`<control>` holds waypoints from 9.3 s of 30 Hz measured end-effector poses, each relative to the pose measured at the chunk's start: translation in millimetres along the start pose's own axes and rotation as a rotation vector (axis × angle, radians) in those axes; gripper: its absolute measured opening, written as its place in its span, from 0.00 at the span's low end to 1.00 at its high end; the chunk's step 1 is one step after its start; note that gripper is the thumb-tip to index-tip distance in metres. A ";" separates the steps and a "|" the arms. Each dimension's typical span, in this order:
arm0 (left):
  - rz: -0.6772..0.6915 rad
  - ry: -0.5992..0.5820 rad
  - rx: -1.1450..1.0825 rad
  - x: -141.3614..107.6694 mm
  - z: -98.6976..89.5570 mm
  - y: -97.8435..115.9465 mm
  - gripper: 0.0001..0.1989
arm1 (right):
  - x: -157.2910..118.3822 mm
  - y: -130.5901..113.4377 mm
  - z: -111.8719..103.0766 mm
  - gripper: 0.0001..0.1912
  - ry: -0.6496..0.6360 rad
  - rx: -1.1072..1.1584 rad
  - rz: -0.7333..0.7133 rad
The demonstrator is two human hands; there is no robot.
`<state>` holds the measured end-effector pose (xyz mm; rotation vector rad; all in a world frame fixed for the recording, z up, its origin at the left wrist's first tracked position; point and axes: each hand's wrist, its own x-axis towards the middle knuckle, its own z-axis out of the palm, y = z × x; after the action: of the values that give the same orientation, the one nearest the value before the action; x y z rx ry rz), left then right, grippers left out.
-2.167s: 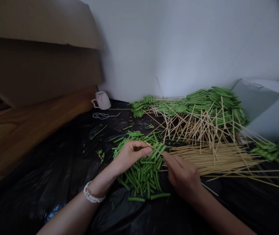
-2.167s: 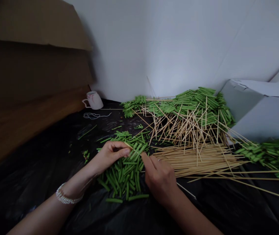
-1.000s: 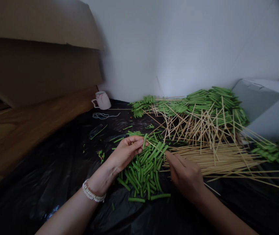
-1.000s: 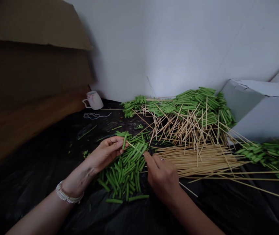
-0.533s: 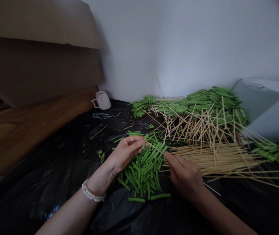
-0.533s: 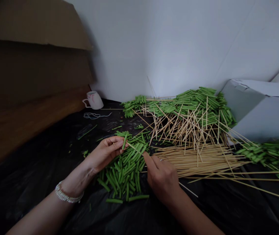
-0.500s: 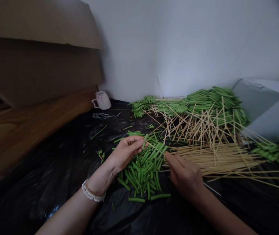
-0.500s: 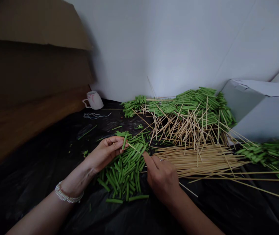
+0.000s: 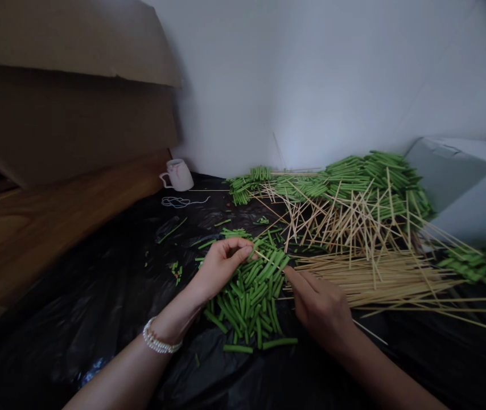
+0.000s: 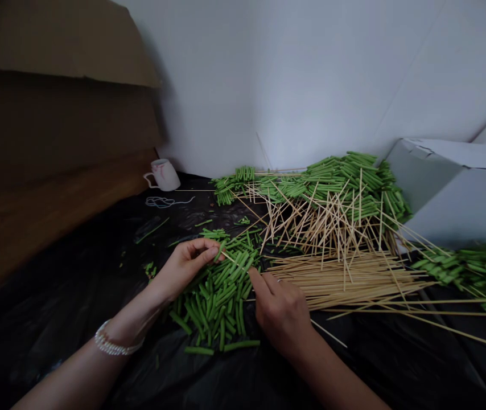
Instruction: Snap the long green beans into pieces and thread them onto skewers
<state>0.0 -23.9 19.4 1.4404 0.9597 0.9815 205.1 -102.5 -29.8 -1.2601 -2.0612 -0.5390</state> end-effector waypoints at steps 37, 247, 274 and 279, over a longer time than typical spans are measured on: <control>0.316 -0.088 1.054 2.1 -16.9 -5.9 0.11 | 4.0 1.5 -4.4 0.16 0.027 0.000 0.024; -0.202 -0.060 -0.146 1.0 -8.1 -4.5 0.10 | -0.9 -7.4 1.5 0.16 0.013 0.083 0.015; 0.321 -0.463 0.883 -13.7 -9.2 -3.2 0.07 | 5.2 8.8 -3.3 0.14 0.064 0.016 0.071; 0.426 -0.127 0.875 -4.7 -10.7 -15.4 0.11 | 4.8 7.8 -2.7 0.13 0.080 0.033 0.064</control>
<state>-12.3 -23.6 4.4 2.4850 1.0626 0.7669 211.3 -97.7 -24.4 -1.2605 -1.9491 -0.5155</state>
